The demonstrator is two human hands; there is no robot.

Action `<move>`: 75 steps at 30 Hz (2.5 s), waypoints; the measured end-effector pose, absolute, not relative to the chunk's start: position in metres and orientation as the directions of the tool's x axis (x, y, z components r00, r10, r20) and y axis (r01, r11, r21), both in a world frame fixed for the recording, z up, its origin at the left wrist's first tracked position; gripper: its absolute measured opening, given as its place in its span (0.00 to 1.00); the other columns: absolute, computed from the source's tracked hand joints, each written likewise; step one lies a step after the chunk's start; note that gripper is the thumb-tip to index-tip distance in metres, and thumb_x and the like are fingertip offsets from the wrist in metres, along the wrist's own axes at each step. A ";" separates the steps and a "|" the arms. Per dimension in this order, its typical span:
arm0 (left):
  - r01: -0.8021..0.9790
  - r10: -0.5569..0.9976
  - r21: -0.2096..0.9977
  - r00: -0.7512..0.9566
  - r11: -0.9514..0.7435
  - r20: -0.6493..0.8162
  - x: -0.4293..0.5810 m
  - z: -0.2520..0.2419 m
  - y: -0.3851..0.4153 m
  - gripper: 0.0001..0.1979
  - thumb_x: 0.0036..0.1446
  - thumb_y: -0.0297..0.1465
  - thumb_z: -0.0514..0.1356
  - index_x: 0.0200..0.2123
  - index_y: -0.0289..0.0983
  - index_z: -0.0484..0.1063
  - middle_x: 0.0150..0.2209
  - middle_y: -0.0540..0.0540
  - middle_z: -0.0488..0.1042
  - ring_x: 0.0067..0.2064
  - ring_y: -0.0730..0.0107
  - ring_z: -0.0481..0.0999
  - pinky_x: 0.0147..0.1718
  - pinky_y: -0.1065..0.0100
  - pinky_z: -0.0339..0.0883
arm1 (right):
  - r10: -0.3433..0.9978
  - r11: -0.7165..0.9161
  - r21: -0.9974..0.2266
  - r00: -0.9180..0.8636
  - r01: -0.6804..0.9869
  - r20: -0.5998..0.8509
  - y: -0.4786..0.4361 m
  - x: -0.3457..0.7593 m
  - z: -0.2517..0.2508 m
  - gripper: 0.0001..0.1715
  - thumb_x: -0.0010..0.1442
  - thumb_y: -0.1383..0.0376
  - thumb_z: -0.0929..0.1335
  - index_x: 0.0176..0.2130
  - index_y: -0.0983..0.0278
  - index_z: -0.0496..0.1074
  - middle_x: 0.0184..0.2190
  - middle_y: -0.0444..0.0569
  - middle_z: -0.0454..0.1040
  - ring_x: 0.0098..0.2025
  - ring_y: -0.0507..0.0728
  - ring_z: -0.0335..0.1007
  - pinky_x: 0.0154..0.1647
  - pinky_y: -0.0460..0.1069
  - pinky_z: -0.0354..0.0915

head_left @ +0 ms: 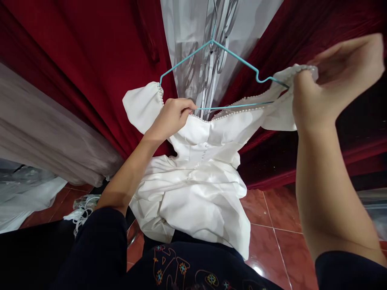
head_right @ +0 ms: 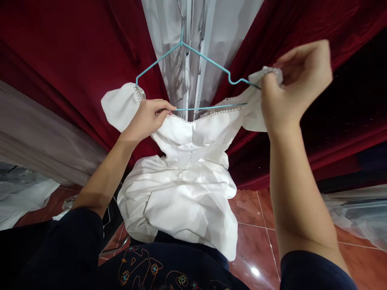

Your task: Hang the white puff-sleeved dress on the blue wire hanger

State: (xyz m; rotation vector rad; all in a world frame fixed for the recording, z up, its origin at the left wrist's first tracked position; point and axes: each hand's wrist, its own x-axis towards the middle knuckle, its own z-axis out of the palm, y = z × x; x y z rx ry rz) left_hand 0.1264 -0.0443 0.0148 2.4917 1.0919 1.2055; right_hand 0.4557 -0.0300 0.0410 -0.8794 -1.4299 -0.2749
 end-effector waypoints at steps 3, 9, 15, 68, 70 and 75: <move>0.543 0.679 0.439 0.395 -0.716 0.619 0.130 0.010 -0.042 0.17 0.61 0.17 0.54 0.41 0.36 0.82 0.39 0.47 0.83 0.42 0.64 0.83 0.44 0.65 0.76 | 0.473 0.630 -0.418 0.103 0.654 0.875 -0.027 0.432 0.059 0.12 0.58 0.72 0.70 0.35 0.54 0.69 0.35 0.48 0.75 0.34 0.58 0.71 0.35 0.55 0.65; 0.556 0.691 0.450 0.366 -0.699 0.623 0.130 0.003 -0.040 0.17 0.63 0.16 0.55 0.42 0.35 0.82 0.40 0.45 0.82 0.42 0.64 0.83 0.43 0.65 0.76 | 0.740 0.610 -0.744 0.141 0.272 0.658 -0.008 0.407 0.074 0.15 0.53 0.81 0.71 0.30 0.61 0.70 0.32 0.49 0.76 0.34 0.53 0.72 0.39 0.53 0.70; 0.529 0.647 0.420 0.374 -0.737 0.665 0.131 0.001 -0.044 0.16 0.65 0.18 0.54 0.42 0.37 0.81 0.40 0.47 0.81 0.43 0.64 0.82 0.43 0.65 0.75 | 0.492 0.788 -0.323 -0.220 0.524 0.843 -0.028 0.374 0.017 0.09 0.64 0.68 0.66 0.44 0.59 0.74 0.43 0.52 0.78 0.45 0.61 0.75 0.50 0.59 0.71; 0.839 0.713 0.104 0.381 -0.535 0.588 0.122 -0.003 -0.054 0.16 0.71 0.24 0.51 0.52 0.37 0.77 0.47 0.44 0.82 0.48 0.54 0.78 0.49 0.57 0.63 | 0.395 0.704 -0.286 -0.023 0.650 0.918 -0.030 0.387 -0.034 0.18 0.68 0.59 0.66 0.56 0.54 0.72 0.58 0.55 0.71 0.68 0.71 0.61 0.70 0.73 0.54; 0.840 0.712 0.094 0.388 -0.535 0.585 0.125 -0.005 -0.054 0.17 0.71 0.24 0.51 0.53 0.38 0.77 0.47 0.45 0.82 0.47 0.55 0.78 0.48 0.58 0.63 | 0.388 0.632 -0.346 0.103 0.693 0.916 -0.024 0.403 -0.029 0.22 0.65 0.59 0.70 0.58 0.57 0.69 0.59 0.59 0.67 0.66 0.72 0.60 0.69 0.72 0.54; 0.846 0.723 0.091 0.387 -0.525 0.572 0.126 -0.002 -0.053 0.16 0.72 0.24 0.53 0.55 0.39 0.78 0.46 0.47 0.82 0.48 0.55 0.78 0.48 0.58 0.64 | 0.462 0.547 -0.385 0.116 0.743 0.879 -0.002 0.424 -0.012 0.24 0.58 0.74 0.69 0.53 0.61 0.69 0.51 0.57 0.72 0.54 0.62 0.67 0.57 0.59 0.66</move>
